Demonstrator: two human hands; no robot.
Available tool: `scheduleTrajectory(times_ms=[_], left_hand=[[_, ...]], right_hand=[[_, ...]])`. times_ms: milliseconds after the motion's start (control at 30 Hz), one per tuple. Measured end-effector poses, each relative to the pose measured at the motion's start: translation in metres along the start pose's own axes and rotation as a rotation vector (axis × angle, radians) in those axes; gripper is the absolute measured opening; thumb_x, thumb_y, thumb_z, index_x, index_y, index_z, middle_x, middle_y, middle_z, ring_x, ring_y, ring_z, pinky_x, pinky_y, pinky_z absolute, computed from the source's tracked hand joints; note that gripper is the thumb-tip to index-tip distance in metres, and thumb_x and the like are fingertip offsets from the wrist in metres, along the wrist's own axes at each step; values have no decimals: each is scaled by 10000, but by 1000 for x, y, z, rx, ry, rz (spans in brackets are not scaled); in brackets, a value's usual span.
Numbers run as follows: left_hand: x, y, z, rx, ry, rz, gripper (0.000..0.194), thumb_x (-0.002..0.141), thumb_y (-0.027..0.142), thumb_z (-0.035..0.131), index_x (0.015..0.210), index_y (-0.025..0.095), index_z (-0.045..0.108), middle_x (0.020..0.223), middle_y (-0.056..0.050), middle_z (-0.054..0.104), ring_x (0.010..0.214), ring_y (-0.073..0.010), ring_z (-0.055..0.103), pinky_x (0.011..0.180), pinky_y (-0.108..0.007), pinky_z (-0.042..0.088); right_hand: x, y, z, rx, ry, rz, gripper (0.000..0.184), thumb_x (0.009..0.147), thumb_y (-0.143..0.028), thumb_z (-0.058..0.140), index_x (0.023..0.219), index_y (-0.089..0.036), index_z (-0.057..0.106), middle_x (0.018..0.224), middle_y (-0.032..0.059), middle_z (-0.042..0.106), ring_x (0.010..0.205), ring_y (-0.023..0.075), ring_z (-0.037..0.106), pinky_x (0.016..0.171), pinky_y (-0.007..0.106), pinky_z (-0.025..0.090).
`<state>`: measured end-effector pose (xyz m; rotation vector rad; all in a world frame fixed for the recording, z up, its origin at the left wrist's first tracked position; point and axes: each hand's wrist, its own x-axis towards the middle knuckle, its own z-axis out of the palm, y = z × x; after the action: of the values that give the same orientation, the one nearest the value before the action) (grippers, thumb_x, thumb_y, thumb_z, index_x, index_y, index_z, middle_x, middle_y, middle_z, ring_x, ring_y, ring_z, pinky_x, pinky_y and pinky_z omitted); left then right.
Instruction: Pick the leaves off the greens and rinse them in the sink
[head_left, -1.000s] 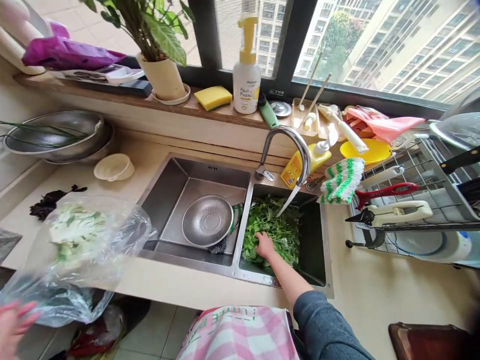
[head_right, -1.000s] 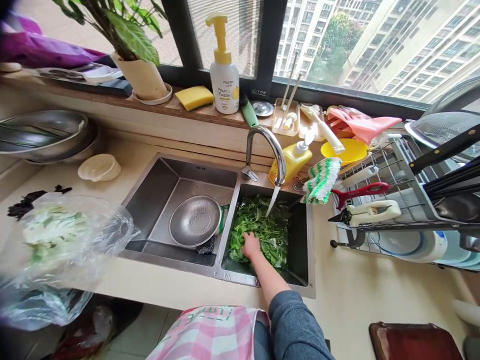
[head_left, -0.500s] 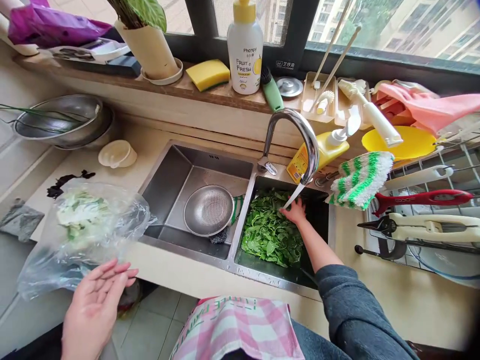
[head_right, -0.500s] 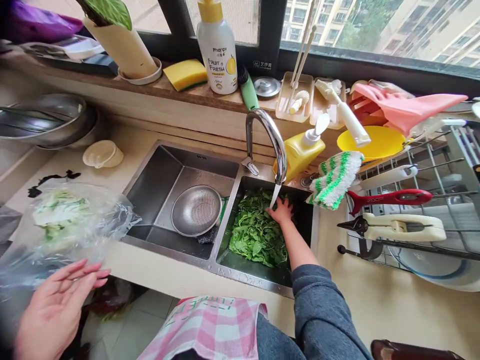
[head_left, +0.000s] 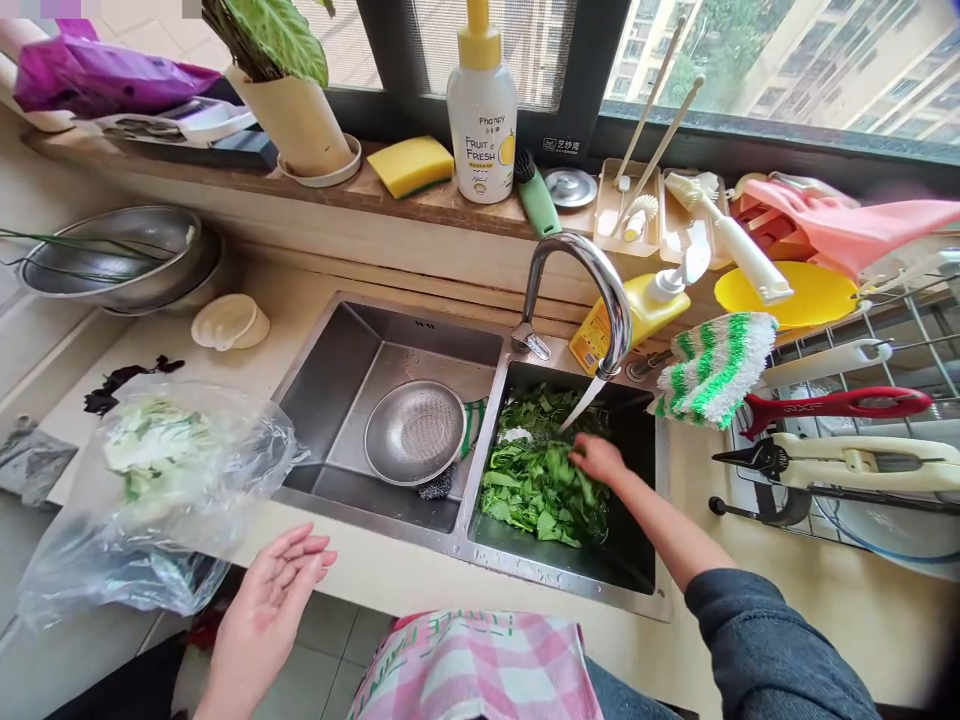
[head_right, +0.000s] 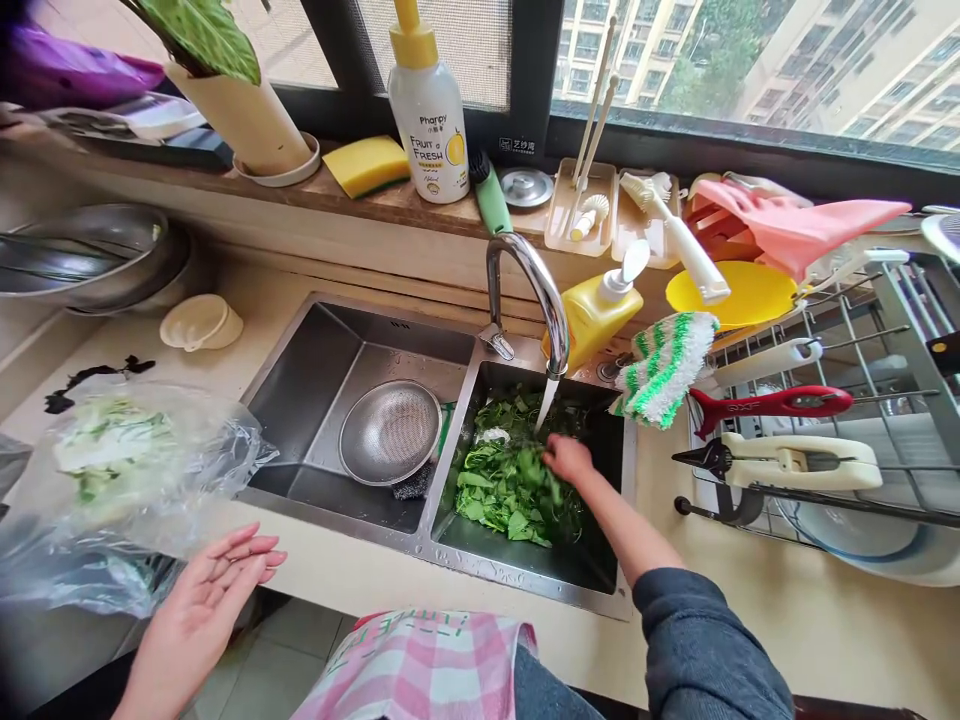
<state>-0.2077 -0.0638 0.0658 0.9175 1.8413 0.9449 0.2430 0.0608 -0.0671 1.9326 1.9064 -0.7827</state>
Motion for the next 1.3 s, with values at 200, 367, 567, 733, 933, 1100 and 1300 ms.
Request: scheduleTrajectory(times_ms=[200, 367, 567, 733, 933, 1100, 1300], left_hand=[[-10, 4, 4, 34, 1, -19, 540, 640, 458, 657, 1089, 206, 494, 971, -68, 611, 829, -210, 640, 746, -322, 548], [-10, 1, 7, 35, -10, -32, 548, 649, 462, 651, 1101, 199, 488, 986, -82, 607, 833, -224, 641, 732, -331, 555], [-3, -5, 23, 79, -138, 20, 510, 712, 449, 601, 1141, 212, 460, 999, -77, 593, 865, -209, 626, 784, -332, 537], [-3, -3, 23, 101, -169, 42, 491, 738, 435, 576, 1162, 222, 450, 1010, -75, 588, 893, -210, 616, 821, -349, 520], [-2, -13, 23, 54, -131, -6, 493, 723, 449, 586, 1133, 206, 460, 976, -79, 596, 856, -212, 625, 761, -334, 543], [-2, -17, 29, 45, -182, -27, 496, 730, 434, 583, 1155, 215, 452, 992, -75, 595, 865, -204, 625, 782, -331, 533], [-1, -12, 26, 50, -152, -36, 498, 710, 450, 592, 1125, 201, 470, 962, -77, 603, 833, -207, 632, 764, -338, 539]], right_hand=[[65, -18, -29, 103, 114, 359, 721, 747, -554, 504, 1368, -263, 280, 1439, 173, 137, 1213, 444, 248, 844, 530, 328], [45, -84, 36, 15, 75, 134, 534, 773, -502, 497, 1256, -282, 437, 1433, 108, 190, 1258, 449, 145, 879, 581, 286], [-10, -71, 90, -144, -39, -320, 537, 700, -291, 643, 1205, -327, 464, 1432, 40, 223, 1249, 365, 219, 910, 470, 334], [24, -15, 34, -6, 114, 109, 383, 776, -228, 537, 1158, -222, 517, 1276, 118, 376, 1005, 239, 511, 810, 321, 416], [22, -2, 18, 154, 358, 379, 665, 800, -443, 481, 1378, -225, 236, 1410, 169, 137, 1190, 355, 358, 895, 422, 362], [-26, -14, 83, -36, -130, 39, 698, 668, -367, 652, 1302, -357, 359, 1482, 24, -4, 1296, 442, 42, 885, 515, 345], [-1, 15, 53, -3, 57, 253, 545, 787, -306, 539, 1305, -281, 369, 1480, 87, 11, 1279, 337, 240, 903, 423, 378]])
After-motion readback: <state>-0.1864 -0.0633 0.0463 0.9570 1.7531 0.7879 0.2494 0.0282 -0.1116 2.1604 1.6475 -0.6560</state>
